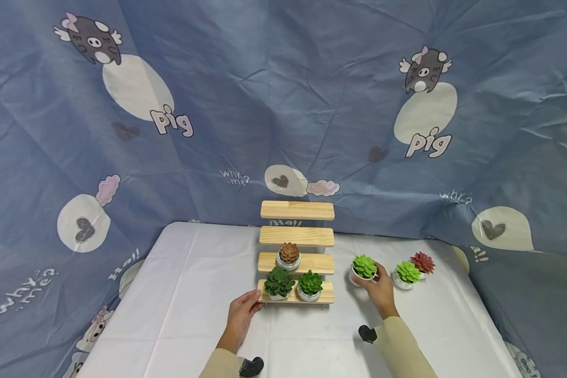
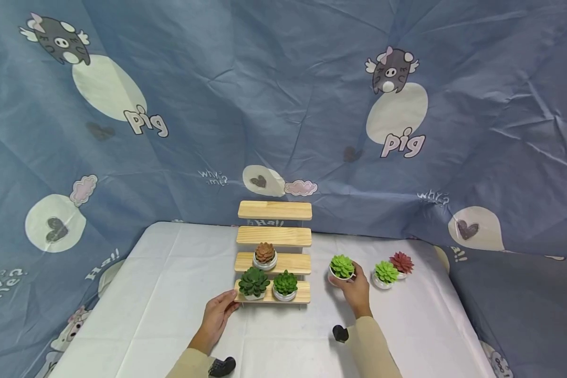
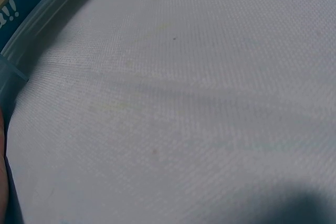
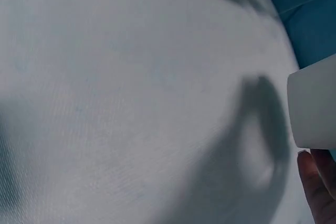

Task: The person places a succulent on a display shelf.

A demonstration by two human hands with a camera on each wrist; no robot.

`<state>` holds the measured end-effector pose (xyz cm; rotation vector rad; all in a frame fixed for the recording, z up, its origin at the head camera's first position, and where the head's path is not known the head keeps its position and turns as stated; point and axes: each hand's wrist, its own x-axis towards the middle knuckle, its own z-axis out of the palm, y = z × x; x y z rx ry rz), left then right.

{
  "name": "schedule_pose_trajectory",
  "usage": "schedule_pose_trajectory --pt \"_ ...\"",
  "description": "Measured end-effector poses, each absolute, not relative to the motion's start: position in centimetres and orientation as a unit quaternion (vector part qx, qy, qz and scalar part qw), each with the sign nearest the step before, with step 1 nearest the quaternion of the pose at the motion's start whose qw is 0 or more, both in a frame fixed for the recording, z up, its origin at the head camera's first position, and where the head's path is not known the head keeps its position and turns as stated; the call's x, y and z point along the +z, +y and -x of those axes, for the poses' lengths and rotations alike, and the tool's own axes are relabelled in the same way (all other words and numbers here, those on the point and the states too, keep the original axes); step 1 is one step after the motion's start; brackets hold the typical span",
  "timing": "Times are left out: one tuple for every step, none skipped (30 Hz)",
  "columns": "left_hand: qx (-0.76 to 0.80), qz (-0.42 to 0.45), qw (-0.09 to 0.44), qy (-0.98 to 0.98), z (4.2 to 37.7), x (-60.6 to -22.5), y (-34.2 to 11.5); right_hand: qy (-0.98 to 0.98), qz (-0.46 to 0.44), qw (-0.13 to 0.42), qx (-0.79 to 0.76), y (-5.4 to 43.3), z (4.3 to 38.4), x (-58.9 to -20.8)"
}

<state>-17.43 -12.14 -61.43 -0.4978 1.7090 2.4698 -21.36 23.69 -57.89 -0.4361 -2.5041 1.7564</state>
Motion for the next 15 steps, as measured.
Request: schedule_pose_trajectory --pt "0.810 0.164 0.049 0.561 17.4 -61.4 -12.1 -0.811 0.139 0.026 0.568 23.6 21.3 -57.7" --pt "0.809 0.164 0.049 0.562 17.4 -61.4 -12.1 -0.811 0.137 0.027 0.569 23.5 21.3 -57.5" --pt "0.809 0.164 0.049 0.562 17.4 -61.4 -12.1 -0.810 0.136 0.025 0.570 23.4 21.2 -57.2" --pt "0.809 0.162 0.049 0.562 17.4 -61.4 -12.1 -0.808 0.135 0.024 0.573 23.3 21.2 -57.0" --pt "0.810 0.163 0.048 0.562 17.4 -61.3 -12.1 -0.806 0.134 0.022 0.576 23.2 21.1 -56.7" --pt "0.810 0.162 0.048 0.562 17.4 -61.3 -12.1 -0.804 0.132 0.020 0.579 23.1 21.1 -56.4" --pt "0.810 0.163 0.047 0.561 17.4 -61.3 -12.1 -0.802 0.130 0.017 0.583 23.0 21.0 -56.1" --pt "0.810 0.163 0.047 0.562 17.4 -61.3 -12.1 -0.801 0.127 0.016 0.585 22.9 20.9 -55.8" --pt "0.811 0.163 0.047 0.561 17.4 -61.3 -12.1 -0.800 0.126 0.015 0.586 22.8 20.8 -55.5" --pt "0.811 0.162 0.047 0.561 17.4 -61.3 -12.1 -0.802 0.121 0.016 0.585 22.7 20.8 -55.2" --pt "0.811 0.165 0.048 0.560 17.4 -61.4 -12.1 -0.804 0.118 0.016 0.583 22.6 20.7 -54.9" --pt "0.811 0.164 0.048 0.560 17.4 -61.4 -12.1 -0.806 0.115 0.017 0.581 22.5 20.6 -54.7" --pt "0.811 0.164 0.048 0.559 17.4 -61.4 -12.1 -0.808 0.113 0.017 0.578 22.4 20.5 -54.4" --pt "0.812 0.164 0.048 0.559 17.4 -61.4 -12.1 -0.809 0.110 0.018 0.577 22.3 20.5 -54.2" --pt "0.812 0.164 0.049 0.558 17.4 -61.4 -12.1 -0.809 0.108 0.018 0.578 22.2 20.4 -53.9"
